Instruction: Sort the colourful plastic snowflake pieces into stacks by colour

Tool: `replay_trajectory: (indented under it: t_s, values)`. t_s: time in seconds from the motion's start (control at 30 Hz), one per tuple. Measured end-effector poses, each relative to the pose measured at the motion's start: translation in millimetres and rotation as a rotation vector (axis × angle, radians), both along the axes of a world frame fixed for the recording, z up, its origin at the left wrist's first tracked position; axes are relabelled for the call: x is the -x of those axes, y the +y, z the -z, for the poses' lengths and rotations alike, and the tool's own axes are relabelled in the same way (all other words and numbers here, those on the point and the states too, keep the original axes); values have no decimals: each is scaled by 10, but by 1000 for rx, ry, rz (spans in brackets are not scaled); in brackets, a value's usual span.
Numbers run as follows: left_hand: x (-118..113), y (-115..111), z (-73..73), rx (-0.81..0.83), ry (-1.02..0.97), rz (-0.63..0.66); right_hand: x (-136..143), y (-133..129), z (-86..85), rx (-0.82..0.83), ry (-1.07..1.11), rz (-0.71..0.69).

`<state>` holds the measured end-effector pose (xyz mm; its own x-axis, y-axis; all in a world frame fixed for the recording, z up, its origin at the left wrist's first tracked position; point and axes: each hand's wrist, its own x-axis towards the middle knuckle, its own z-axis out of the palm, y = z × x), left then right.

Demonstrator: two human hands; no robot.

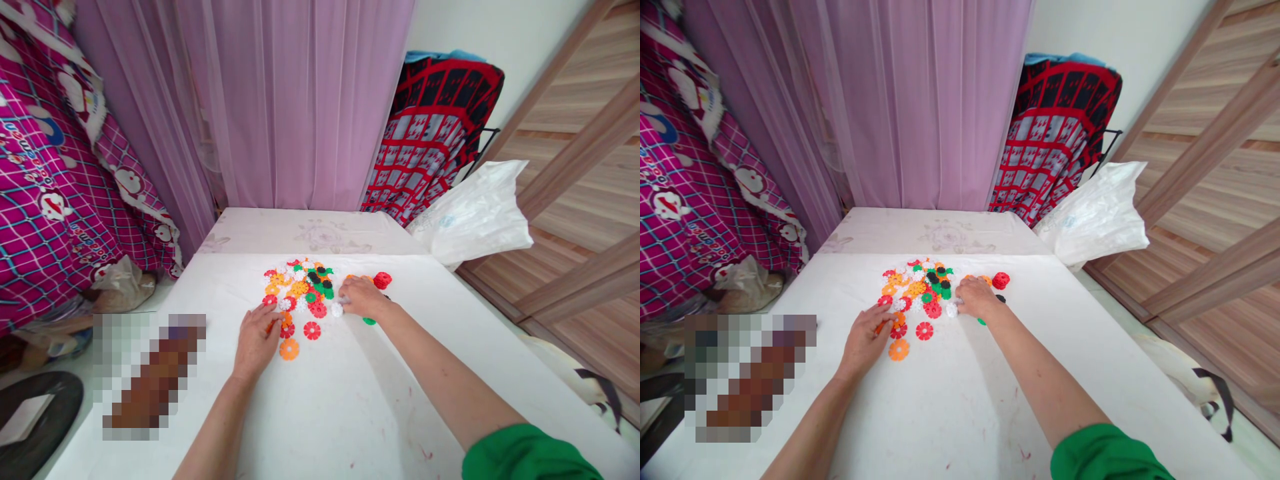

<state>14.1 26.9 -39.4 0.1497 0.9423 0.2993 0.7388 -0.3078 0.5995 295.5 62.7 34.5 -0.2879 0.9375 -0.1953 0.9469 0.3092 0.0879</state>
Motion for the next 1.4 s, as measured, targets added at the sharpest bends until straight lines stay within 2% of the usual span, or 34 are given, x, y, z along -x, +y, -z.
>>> replay_trajectory:
  t_s: [0.13,0.3,0.43,0.67,0.9,1.07,1.4]
  values:
    - [0,0,-10,15,-6,2,-30,7,1,-7,-11,-25]
    - [-17,-11,-29,28,-20,0,-74,-55,-140,-62,62,38]
    - [-12,-14,-37,40,-18,3,10,-117,-214,-35,127,-9]
    - [-14,-8,-49,39,-10,1,123,-150,-135,9,99,-58]
    - [-10,-3,-35,39,-5,5,184,-186,-148,33,120,-99]
    - [-10,-6,-32,40,2,0,236,-174,-131,69,59,-138]
    - [4,-1,-12,22,-3,2,174,-138,-101,97,50,-109]
